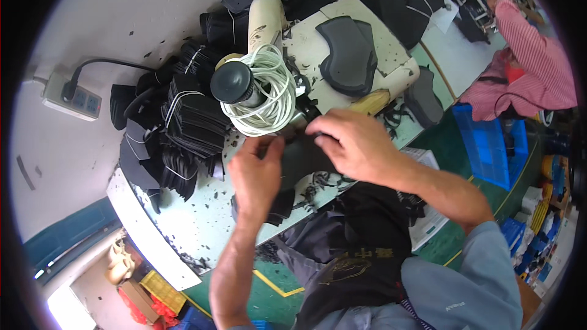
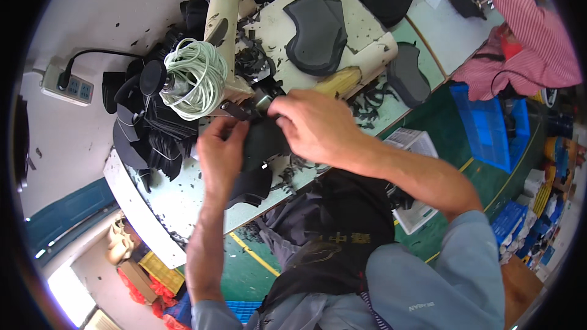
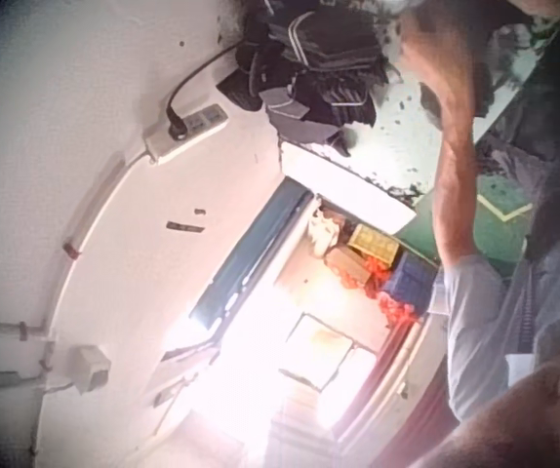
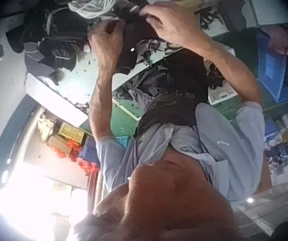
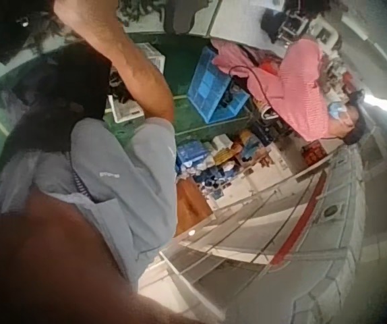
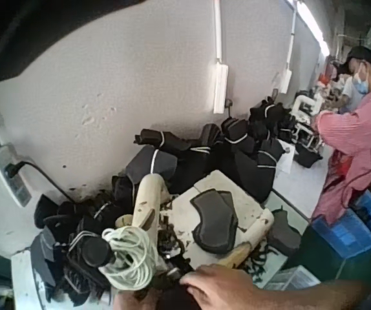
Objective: The person trims and thins the edges of shoe upper components using an industrial skiving machine.
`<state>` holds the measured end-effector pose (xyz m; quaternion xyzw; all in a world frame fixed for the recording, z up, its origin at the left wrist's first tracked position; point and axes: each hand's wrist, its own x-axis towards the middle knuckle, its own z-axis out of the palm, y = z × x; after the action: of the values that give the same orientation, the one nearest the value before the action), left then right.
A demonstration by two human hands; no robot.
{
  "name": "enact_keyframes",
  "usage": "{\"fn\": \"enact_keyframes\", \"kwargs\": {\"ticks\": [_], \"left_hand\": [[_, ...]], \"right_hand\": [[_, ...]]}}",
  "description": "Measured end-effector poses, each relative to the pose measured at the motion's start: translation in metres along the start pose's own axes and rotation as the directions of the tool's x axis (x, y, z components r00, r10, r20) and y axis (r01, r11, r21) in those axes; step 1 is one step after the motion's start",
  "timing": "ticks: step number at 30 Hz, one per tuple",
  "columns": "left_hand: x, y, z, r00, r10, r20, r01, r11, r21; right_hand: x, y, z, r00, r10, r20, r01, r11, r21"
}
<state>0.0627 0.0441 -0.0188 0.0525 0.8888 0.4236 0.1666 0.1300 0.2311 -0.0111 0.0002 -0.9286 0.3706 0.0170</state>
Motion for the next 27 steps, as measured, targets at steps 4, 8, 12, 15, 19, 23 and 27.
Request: {"fn": "enact_keyframes", "kwargs": {"ticks": [4, 8, 12, 15, 19, 23, 27], "left_hand": [[-0.007, -0.003, 0.011, 0.996, -0.072, -0.053, 0.068, 0.995, -0.077], [-0.015, -0.006, 0.008, 0.988, -0.146, 0.057, 0.156, 0.887, -0.434], [-0.032, -0.004, -0.019, 0.886, -0.213, 0.412, 0.452, 0.595, -0.665], [-0.03, -0.015, -0.024, 0.838, -0.252, 0.485, 0.481, 0.761, -0.435], [-0.01, -0.008, -0.024, 0.866, -0.278, 0.416, 0.438, 0.823, -0.361], [-0.005, 0.004, -0.01, 0.832, -0.339, 0.439, 0.514, 0.77, -0.378], [0.027, 0.003, -0.028, 0.919, -0.003, 0.394, -0.066, 0.985, 0.16]], "right_hand": [[0.011, -0.004, -0.019, 0.993, -0.074, 0.093, 0.086, 0.987, -0.134], [0.0, 0.001, -0.028, 0.976, -0.03, 0.218, 0.041, 0.998, -0.046], [-0.04, -0.01, -0.013, 0.958, 0.123, 0.26, -0.241, 0.834, 0.496], [-0.047, -0.014, 0.015, 0.944, 0.206, 0.259, -0.323, 0.736, 0.595], [-0.032, -0.011, 0.023, 0.914, 0.266, 0.307, -0.402, 0.701, 0.589], [-0.045, -0.007, 0.01, 0.945, 0.271, 0.181, -0.326, 0.795, 0.512], [-0.057, 0.002, 0.031, 0.94, 0.321, 0.116, -0.299, 0.615, 0.73]]}}
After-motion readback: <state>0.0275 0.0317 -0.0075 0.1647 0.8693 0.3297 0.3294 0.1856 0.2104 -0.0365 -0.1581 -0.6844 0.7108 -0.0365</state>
